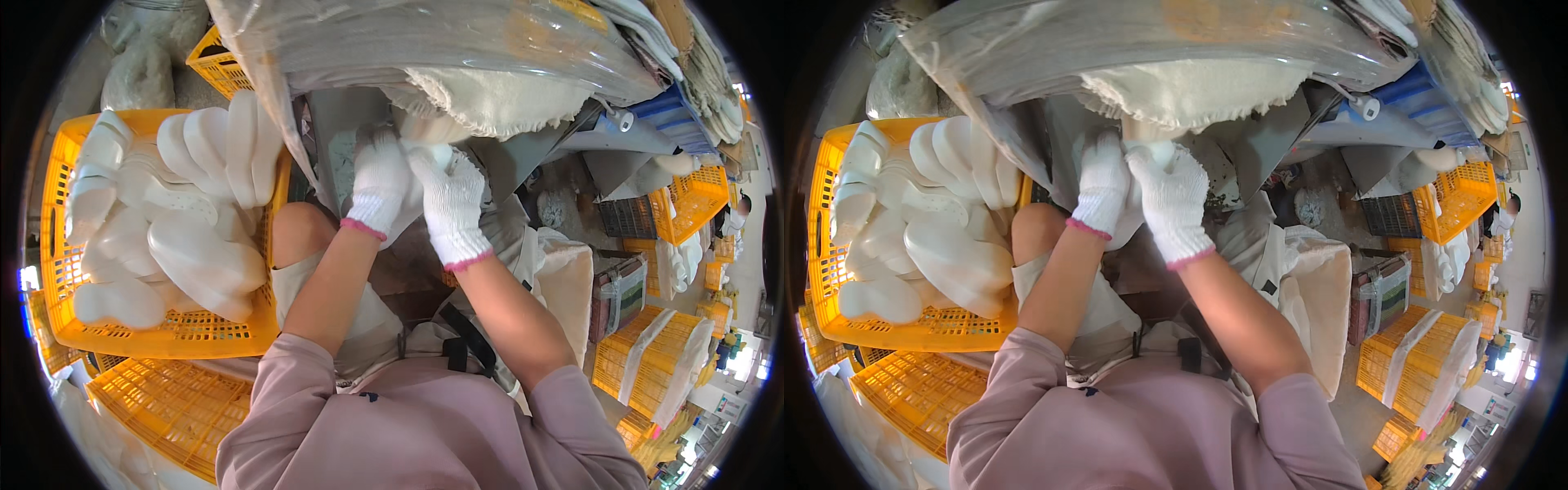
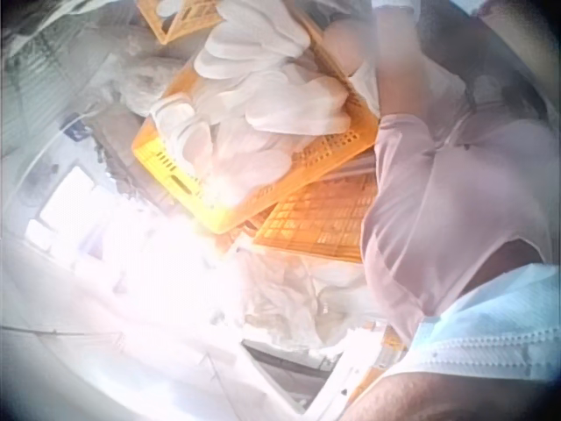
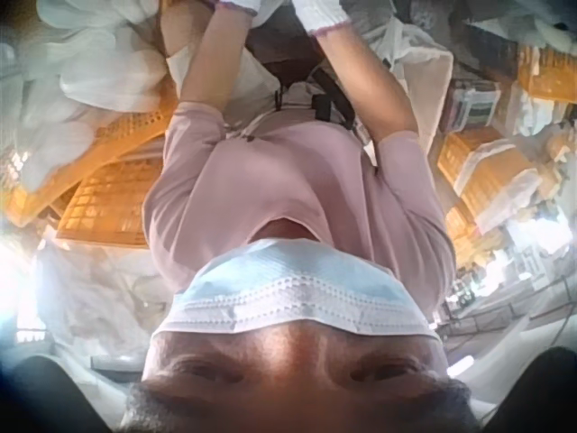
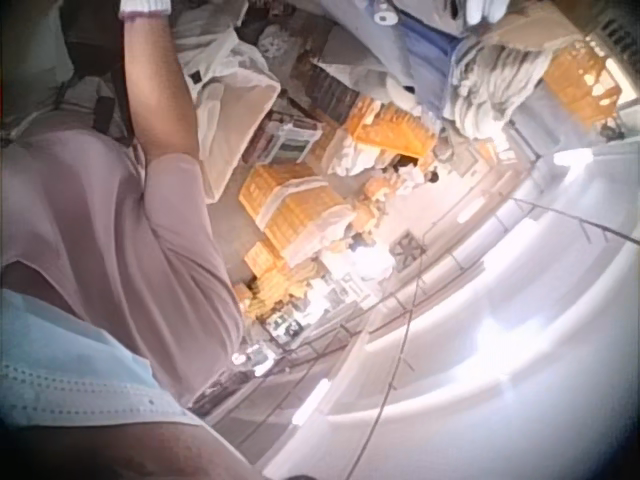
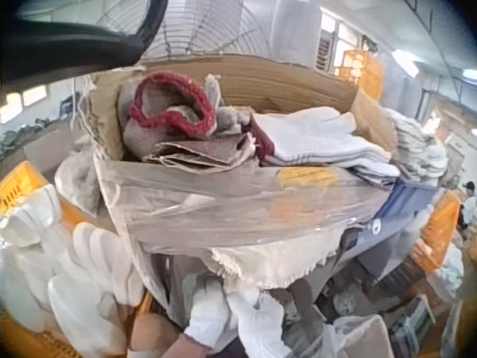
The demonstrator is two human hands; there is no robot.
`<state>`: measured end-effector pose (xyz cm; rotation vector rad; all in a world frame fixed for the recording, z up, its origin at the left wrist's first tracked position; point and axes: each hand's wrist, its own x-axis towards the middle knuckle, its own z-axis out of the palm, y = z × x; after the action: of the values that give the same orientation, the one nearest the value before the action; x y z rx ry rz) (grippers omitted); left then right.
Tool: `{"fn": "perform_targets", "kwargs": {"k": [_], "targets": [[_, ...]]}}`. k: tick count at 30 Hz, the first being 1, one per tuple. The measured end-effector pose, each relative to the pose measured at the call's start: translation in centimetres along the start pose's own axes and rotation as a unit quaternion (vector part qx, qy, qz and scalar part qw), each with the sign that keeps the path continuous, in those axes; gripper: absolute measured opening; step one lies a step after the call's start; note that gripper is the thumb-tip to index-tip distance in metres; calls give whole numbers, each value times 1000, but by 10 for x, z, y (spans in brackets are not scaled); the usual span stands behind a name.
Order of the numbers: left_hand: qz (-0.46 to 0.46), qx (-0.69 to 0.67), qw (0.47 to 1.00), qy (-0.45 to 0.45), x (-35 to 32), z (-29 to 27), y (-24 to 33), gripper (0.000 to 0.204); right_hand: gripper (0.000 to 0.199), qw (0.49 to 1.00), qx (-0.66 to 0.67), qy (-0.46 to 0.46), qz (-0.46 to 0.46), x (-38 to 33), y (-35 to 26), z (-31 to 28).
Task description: The person repeatedly picks white shoe insoles from a large sack, briefly rubs or wipes them by hand, and places them into a yellow plastic basket. The action is repeated continuously with one insole at a time.
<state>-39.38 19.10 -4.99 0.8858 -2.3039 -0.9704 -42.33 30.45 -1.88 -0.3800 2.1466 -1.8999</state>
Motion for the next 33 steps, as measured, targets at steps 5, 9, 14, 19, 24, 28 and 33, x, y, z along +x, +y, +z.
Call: {"fn": "perform_targets", "kwargs": {"k": [5,9,14,19,24,28,33], "targets": [[78,172,977,-95,7,5,0,44,27,998,15,26,-55,12,24,4],[135,132,982,-2,-10,19,-14,50,37,995,82,-4,-56,-1,34,-11],[1,-293,955,51,-28,46,-19,58,55,901,-332,66,-272,-8,24,-19],[-115,-515,849,-2,-22,69,-4,43,47,921,-314,15,-229,11,4,-12],[-278,-749,598,-61,-14,77,-3,46,59,914,-332,-47,-231,12,-5,-26],[-292,-805,486,-173,-14,78,-16,59,43,863,-371,-66,-337,2,-20,-39],[-283,-818,458,-203,-8,70,-24,64,37,947,-68,-296,104,12,-55,-42]]}}
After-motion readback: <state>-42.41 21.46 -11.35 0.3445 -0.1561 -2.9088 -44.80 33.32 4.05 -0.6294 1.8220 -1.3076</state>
